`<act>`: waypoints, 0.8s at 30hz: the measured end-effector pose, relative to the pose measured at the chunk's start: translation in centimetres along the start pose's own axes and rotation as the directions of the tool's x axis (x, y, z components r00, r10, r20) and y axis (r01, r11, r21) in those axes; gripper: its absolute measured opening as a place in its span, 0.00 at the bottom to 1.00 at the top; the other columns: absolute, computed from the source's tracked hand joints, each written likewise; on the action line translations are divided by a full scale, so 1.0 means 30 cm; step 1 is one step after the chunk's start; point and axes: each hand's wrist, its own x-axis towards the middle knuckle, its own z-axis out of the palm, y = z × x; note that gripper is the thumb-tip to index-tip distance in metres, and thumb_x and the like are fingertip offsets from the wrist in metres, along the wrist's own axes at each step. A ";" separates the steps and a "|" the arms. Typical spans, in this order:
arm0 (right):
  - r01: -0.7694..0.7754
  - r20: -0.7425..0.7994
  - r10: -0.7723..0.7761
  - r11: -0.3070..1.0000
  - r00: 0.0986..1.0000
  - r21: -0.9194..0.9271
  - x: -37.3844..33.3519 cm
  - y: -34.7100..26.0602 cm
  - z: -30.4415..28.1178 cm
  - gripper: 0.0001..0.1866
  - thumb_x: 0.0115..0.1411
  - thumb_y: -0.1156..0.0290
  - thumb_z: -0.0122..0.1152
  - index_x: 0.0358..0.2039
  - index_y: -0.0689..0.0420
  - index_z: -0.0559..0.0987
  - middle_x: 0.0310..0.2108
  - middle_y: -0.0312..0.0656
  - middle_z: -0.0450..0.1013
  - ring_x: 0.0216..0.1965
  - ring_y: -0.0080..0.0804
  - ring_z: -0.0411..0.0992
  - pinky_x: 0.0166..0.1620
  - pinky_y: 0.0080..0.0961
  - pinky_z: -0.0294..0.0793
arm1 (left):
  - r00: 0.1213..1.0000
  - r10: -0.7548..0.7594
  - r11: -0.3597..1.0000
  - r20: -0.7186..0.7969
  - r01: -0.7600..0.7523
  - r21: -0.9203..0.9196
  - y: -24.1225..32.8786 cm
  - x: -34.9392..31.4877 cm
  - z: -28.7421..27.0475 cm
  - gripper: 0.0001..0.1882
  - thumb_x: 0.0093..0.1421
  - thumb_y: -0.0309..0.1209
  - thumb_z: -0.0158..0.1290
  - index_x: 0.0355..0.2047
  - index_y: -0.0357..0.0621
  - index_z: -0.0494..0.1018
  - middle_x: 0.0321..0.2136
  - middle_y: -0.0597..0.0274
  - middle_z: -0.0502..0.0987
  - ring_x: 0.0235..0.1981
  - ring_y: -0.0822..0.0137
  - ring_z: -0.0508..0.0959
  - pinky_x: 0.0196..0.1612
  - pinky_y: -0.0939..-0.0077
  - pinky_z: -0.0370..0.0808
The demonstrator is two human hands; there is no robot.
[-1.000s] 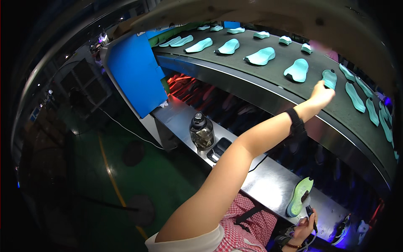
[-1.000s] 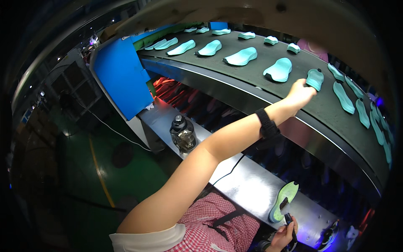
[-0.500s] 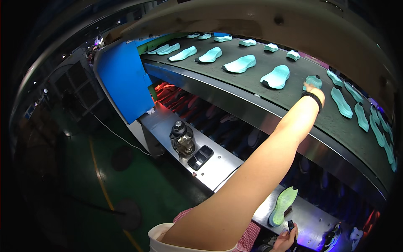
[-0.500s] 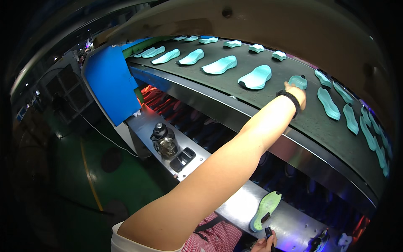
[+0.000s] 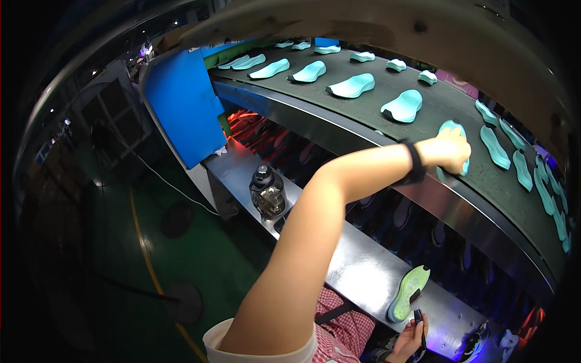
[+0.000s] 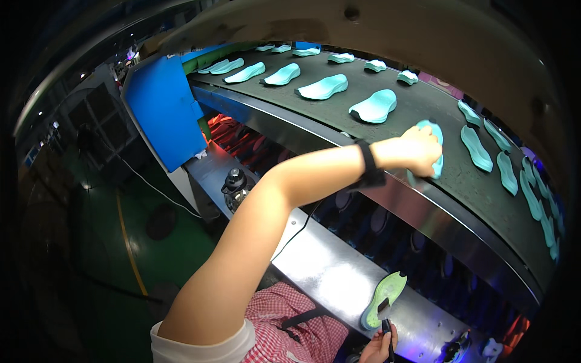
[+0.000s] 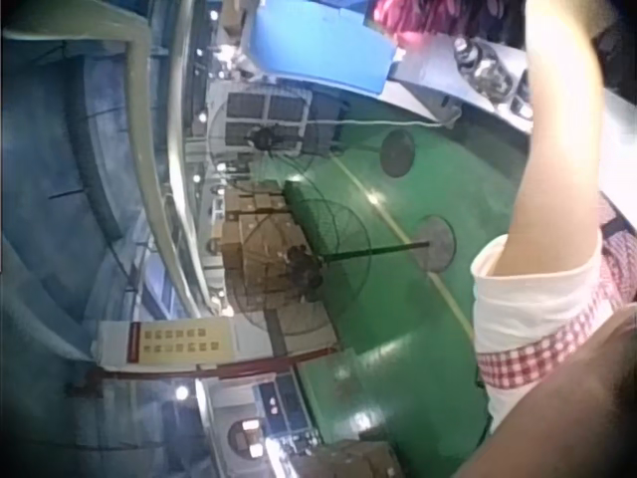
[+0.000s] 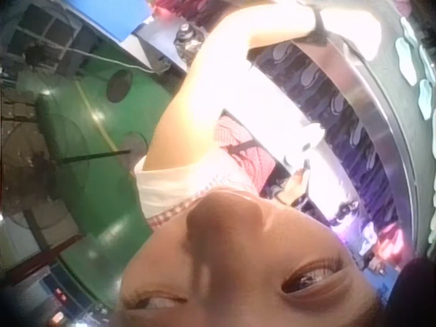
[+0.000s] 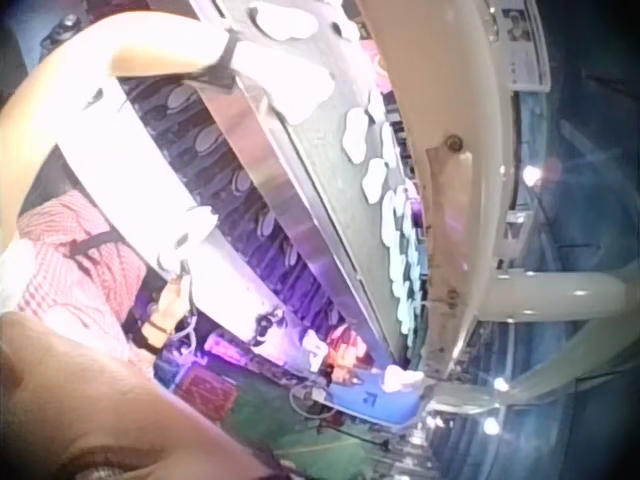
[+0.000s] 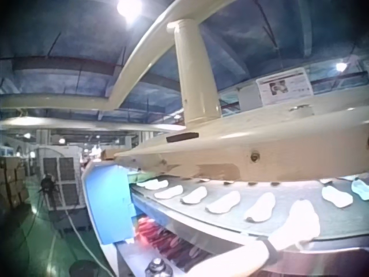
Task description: Applying adhesive to the surfaces of shoe soles using a specialized brush on a production line.
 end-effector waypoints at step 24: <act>0.181 0.250 -0.159 0.981 0.955 -0.066 -0.128 -0.051 0.254 0.13 0.46 0.84 0.53 0.35 0.66 0.71 0.34 0.49 0.71 0.37 0.36 0.70 0.44 0.26 0.68 | 0.944 0.215 -0.957 0.251 0.255 -0.140 0.354 -0.962 0.567 0.30 0.58 0.50 0.39 0.52 0.39 0.57 0.46 0.53 0.68 0.45 0.59 0.70 0.49 0.62 0.67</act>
